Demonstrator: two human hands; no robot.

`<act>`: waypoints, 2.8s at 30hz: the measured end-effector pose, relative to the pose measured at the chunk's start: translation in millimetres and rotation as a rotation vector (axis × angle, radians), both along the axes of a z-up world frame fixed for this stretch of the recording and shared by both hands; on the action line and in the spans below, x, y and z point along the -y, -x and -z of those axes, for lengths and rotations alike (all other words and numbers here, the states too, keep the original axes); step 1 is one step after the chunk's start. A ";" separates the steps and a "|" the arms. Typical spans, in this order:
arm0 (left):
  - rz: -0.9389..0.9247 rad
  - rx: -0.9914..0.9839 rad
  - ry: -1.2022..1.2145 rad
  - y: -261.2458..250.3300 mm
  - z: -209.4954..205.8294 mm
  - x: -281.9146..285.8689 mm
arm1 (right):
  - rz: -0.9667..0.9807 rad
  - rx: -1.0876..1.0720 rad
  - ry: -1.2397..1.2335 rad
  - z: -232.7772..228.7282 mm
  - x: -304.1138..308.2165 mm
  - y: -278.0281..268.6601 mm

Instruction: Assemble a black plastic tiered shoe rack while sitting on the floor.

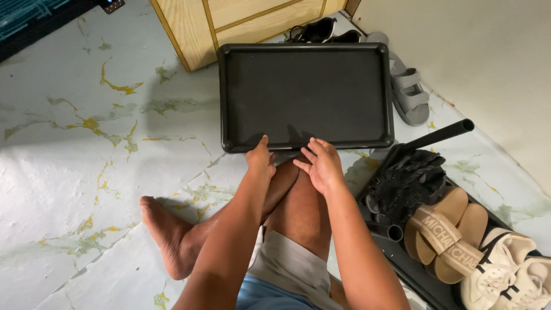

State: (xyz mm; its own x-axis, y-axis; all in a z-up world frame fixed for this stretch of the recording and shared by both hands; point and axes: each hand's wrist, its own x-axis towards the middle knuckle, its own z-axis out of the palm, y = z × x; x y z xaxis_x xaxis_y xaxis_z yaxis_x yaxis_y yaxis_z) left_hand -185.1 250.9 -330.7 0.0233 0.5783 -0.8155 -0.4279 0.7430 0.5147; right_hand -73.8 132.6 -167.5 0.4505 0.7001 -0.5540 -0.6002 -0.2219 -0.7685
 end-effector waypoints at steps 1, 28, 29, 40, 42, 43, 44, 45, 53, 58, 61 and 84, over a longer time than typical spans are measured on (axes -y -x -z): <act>0.001 0.000 -0.001 0.9 -0.3 -1.2 | 0.001 0.000 -0.001 4.3 1.1 -0.7; -0.102 0.751 -0.299 35.8 -220.7 56.4 | 0.420 0.099 -0.729 -145.7 85.6 0.1; -0.044 0.753 -0.281 22.4 -247.1 73.5 | 0.482 0.154 -0.699 -150.9 98.1 -9.6; 0.980 0.932 -0.480 -62.0 -292.6 169.3 | 0.959 0.326 -0.811 -168.2 310.1 -94.1; 1.208 0.483 -0.525 -71.5 -270.4 168.3 | 0.933 0.365 -0.817 -158.3 339.6 -94.2; 1.221 0.483 -0.525 -77.6 -266.0 169.4 | 0.946 0.367 -0.818 -157.0 348.1 -92.7; 1.225 0.425 -0.595 -82.6 -261.9 170.0 | 1.038 0.307 -0.769 -155.8 356.1 -90.1; 1.224 0.367 -0.665 -87.5 -257.6 170.7 | 1.127 0.248 -0.719 -155.2 363.7 -87.9; 1.145 0.277 -0.900 -103.8 -306.1 193.6 | 1.153 0.245 -0.694 -123.2 409.7 -71.0; 1.100 0.301 -0.971 -101.8 -297.3 192.8 | 1.148 0.186 -0.687 -127.4 399.4 -62.1; 1.081 0.286 -0.979 -99.4 -290.6 190.0 | 1.100 0.203 -0.730 -118.4 398.6 -63.5; 1.119 0.232 -0.970 -82.4 -271.8 190.7 | 1.055 0.194 -0.694 -106.7 393.5 -47.0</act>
